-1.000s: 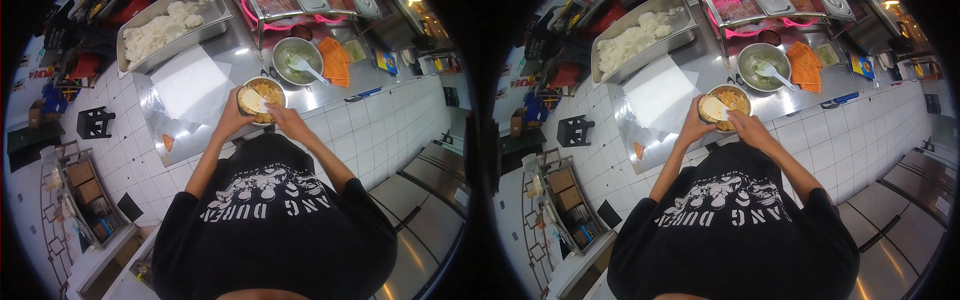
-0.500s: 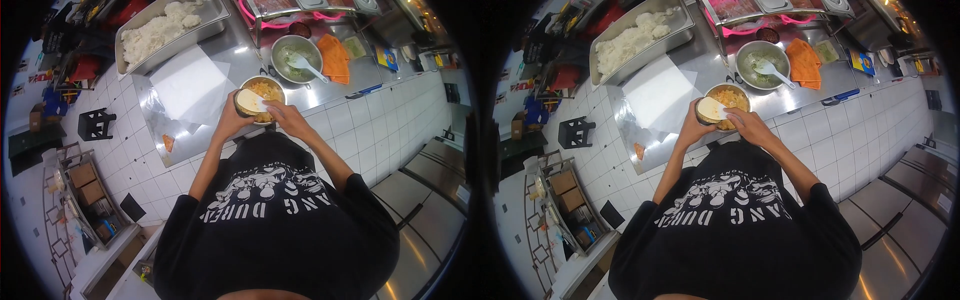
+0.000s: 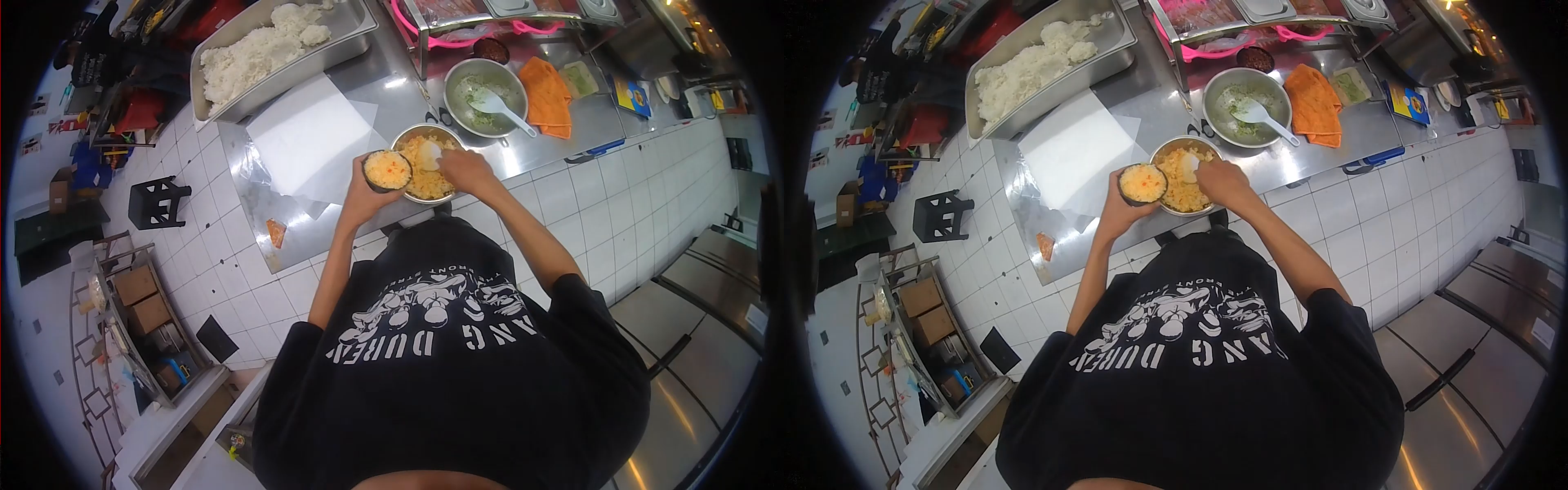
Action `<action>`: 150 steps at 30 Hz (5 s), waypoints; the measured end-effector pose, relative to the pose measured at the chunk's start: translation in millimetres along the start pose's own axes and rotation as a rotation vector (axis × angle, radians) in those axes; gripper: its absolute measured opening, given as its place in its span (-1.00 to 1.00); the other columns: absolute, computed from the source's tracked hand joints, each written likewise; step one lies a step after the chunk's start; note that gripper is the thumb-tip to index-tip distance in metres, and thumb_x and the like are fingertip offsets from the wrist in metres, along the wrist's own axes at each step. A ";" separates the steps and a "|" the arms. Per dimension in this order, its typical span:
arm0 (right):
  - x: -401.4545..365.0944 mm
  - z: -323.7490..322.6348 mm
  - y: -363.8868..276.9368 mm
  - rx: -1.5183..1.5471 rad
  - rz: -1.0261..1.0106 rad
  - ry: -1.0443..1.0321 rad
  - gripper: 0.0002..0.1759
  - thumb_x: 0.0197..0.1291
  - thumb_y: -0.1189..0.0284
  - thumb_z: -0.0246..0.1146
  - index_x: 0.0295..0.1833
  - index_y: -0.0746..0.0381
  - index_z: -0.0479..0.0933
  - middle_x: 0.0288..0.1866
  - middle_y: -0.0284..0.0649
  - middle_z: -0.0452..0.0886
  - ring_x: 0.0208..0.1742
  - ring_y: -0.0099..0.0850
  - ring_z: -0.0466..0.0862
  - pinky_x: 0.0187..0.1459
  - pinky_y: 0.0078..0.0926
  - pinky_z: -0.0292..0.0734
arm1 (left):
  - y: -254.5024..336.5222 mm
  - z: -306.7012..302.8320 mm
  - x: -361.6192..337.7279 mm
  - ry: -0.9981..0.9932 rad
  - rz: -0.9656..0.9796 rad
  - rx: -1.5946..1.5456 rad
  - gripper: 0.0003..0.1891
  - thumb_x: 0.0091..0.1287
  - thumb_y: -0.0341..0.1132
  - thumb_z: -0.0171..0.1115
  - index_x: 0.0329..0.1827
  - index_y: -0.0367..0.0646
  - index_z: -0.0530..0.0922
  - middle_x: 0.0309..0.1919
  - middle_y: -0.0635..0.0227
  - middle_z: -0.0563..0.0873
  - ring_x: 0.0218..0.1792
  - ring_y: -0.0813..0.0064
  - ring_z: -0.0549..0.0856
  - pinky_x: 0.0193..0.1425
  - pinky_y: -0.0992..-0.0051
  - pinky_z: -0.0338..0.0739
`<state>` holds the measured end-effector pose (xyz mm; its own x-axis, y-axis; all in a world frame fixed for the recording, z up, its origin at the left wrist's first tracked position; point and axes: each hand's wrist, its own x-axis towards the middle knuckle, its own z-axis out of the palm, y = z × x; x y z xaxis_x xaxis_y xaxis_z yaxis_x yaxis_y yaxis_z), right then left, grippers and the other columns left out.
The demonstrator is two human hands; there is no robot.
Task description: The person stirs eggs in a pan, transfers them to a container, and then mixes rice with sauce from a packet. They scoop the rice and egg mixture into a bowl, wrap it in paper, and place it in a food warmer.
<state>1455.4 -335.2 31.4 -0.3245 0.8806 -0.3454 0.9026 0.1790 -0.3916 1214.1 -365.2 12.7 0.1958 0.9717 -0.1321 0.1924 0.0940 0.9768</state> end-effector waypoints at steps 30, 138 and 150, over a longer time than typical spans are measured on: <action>-76.2 4.3 6.7 0.703 -0.034 0.397 -0.59 0.37 0.37 0.05 0.27 0.27 0.39 -0.32 -0.11 0.57 -0.38 -0.30 0.57 -0.31 -0.34 0.46 | 11.6 27.4 8.4 0.040 0.037 0.078 -0.06 -0.19 -0.45 0.54 0.30 -0.26 0.16 0.18 0.09 0.41 0.22 0.23 0.46 0.29 0.36 0.42; 115.0 129.2 -178.6 1.217 0.451 0.616 -0.66 0.17 0.27 0.32 -0.19 0.37 0.64 -0.45 -0.24 0.64 -0.41 -0.47 0.54 -0.27 -0.46 0.45 | -80.9 -268.0 48.5 -0.042 -0.070 0.059 -0.77 0.24 -0.27 0.30 -0.17 -0.26 0.68 -0.33 0.26 0.76 -0.27 0.62 0.68 -0.11 0.53 0.53; 122.6 139.1 -186.9 0.928 0.577 0.764 -0.56 0.11 0.15 0.36 -0.30 0.40 0.62 -0.55 -0.16 0.59 -0.45 -0.42 0.53 -0.32 -0.40 0.42 | -87.5 -192.3 24.4 0.051 0.704 0.934 -0.72 0.24 -0.37 0.21 0.03 -0.12 0.58 0.03 0.39 0.60 0.04 0.33 0.55 0.14 0.33 0.34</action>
<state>1207.5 -321.6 -56.4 0.5507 0.8065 -0.2150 0.2317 -0.3952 -0.8889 1017.1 -308.1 -43.6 0.5064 0.7552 0.4163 0.6928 -0.6437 0.3250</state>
